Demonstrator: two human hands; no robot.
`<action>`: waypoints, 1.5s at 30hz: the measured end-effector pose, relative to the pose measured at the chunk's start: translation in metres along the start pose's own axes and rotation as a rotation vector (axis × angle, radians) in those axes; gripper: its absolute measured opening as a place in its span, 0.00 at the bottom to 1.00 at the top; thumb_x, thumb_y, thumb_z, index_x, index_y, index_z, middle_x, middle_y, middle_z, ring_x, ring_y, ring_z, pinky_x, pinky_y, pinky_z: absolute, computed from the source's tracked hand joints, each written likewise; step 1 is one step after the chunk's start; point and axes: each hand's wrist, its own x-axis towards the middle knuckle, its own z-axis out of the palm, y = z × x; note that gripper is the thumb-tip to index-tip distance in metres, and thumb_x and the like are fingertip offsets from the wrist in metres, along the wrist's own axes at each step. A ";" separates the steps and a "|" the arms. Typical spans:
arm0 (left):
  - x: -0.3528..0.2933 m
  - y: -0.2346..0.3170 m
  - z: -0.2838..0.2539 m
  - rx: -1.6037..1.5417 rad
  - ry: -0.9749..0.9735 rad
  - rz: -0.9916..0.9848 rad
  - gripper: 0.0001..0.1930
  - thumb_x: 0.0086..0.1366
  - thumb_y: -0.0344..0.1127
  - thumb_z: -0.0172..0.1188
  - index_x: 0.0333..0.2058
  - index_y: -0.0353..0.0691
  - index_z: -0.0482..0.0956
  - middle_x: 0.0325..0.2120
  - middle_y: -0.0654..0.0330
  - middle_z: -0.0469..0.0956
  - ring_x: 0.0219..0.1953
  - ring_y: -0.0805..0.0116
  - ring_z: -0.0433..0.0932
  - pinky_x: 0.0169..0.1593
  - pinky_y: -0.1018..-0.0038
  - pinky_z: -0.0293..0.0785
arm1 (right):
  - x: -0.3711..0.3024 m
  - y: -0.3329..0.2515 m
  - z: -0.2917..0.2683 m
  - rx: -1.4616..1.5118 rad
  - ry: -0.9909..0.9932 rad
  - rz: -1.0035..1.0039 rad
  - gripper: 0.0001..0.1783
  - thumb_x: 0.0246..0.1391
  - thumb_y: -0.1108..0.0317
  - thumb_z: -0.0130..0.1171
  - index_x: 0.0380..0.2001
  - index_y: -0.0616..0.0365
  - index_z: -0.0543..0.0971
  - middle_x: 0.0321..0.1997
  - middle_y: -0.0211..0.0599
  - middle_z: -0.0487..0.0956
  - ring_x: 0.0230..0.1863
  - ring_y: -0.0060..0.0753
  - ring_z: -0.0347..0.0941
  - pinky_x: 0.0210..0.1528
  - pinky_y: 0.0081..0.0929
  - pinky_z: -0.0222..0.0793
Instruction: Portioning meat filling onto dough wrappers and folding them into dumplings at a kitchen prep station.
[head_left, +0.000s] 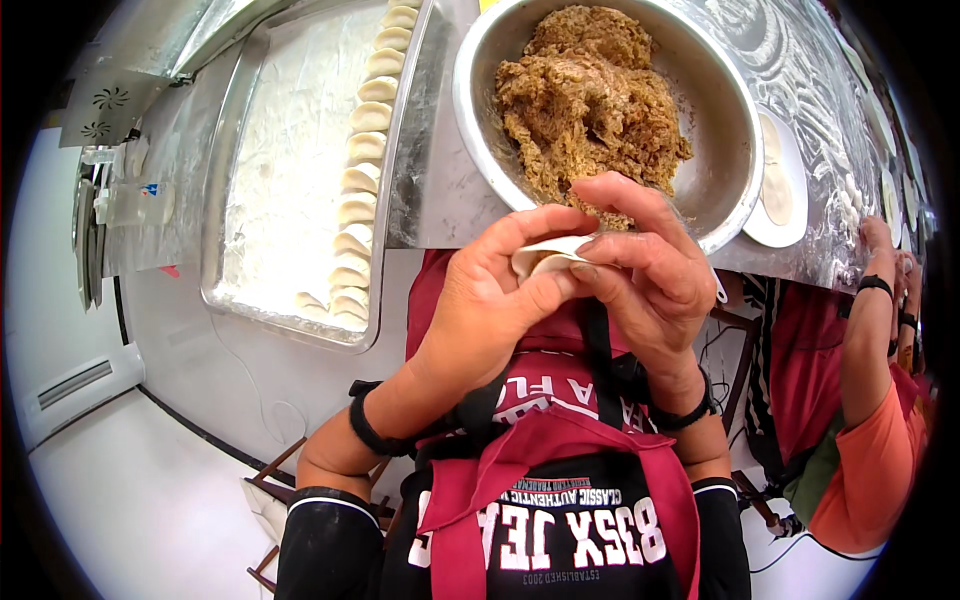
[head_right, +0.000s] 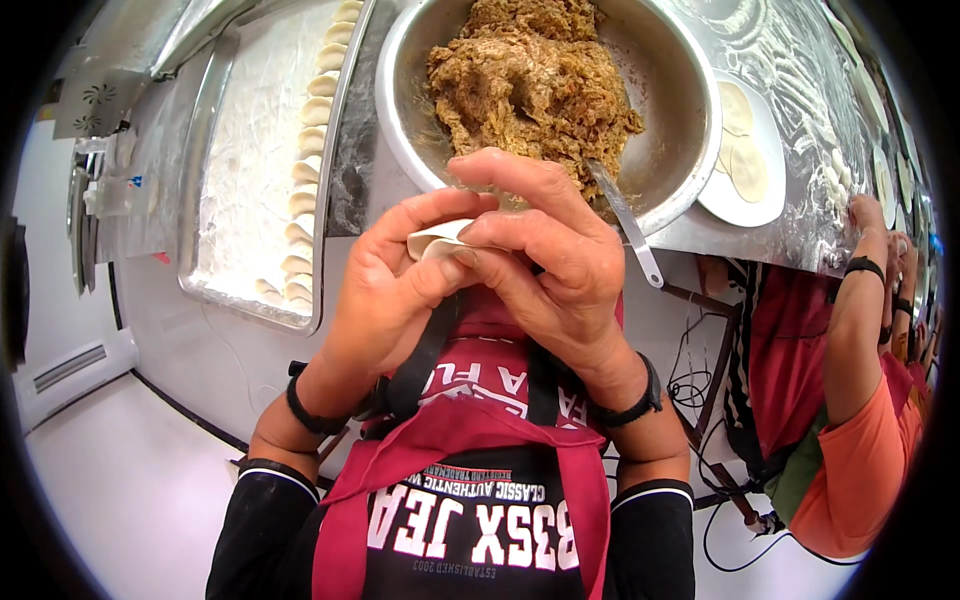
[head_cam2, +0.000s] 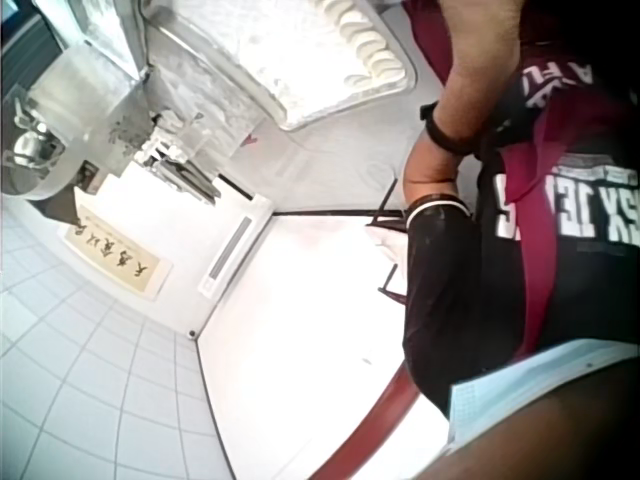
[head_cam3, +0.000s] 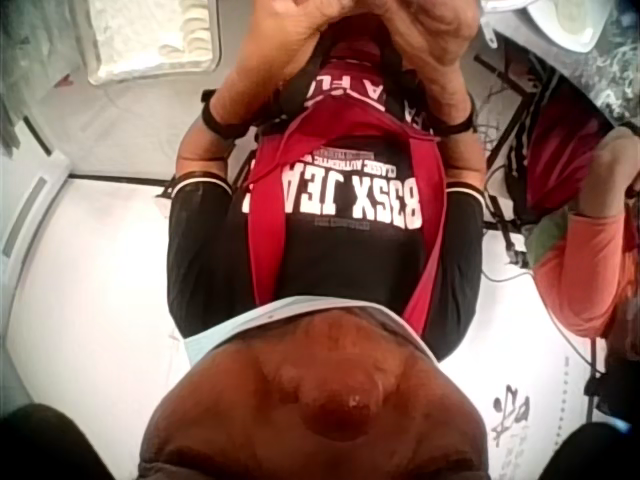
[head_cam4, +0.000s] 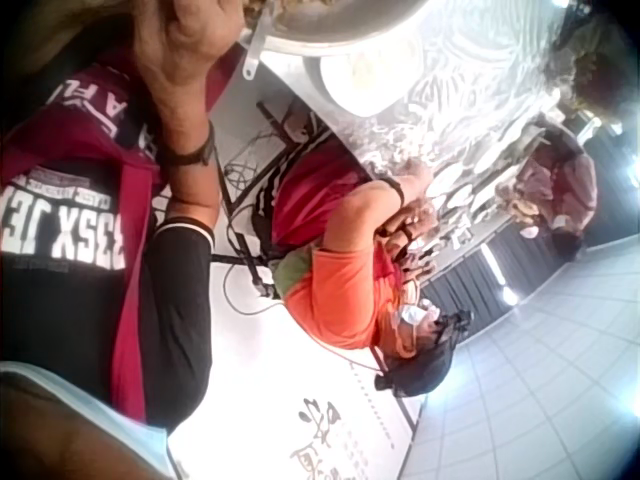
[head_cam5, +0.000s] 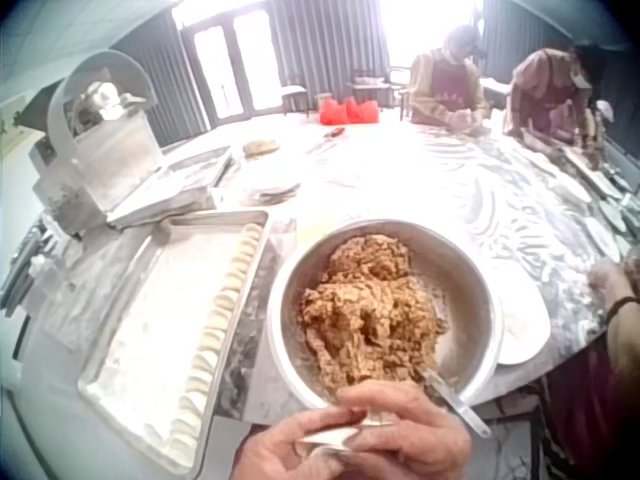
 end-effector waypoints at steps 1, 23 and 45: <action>0.000 -0.002 -0.004 -0.060 0.008 -0.006 0.23 0.58 0.25 0.57 0.52 0.29 0.63 0.47 0.52 0.71 0.49 0.66 0.72 0.53 0.73 0.69 | -0.001 0.000 0.002 0.000 -0.001 -0.001 0.10 0.36 0.77 0.65 0.27 0.61 0.77 0.45 0.46 0.75 0.45 0.39 0.73 0.42 0.28 0.70; -0.001 0.003 0.000 0.249 -0.045 -0.031 0.21 0.60 0.21 0.50 0.53 0.28 0.63 0.47 0.53 0.70 0.49 0.69 0.71 0.53 0.74 0.68 | -0.003 0.004 -0.002 0.052 -0.047 0.061 0.10 0.37 0.78 0.63 0.27 0.61 0.76 0.48 0.46 0.74 0.47 0.40 0.71 0.43 0.28 0.69; -0.001 -0.010 -0.002 0.397 -0.006 0.109 0.18 0.59 0.21 0.50 0.50 0.31 0.69 0.43 0.56 0.75 0.45 0.74 0.72 0.49 0.80 0.68 | -0.009 0.010 0.000 -0.022 -0.059 -0.039 0.12 0.35 0.79 0.64 0.28 0.61 0.76 0.45 0.46 0.75 0.44 0.41 0.72 0.43 0.30 0.69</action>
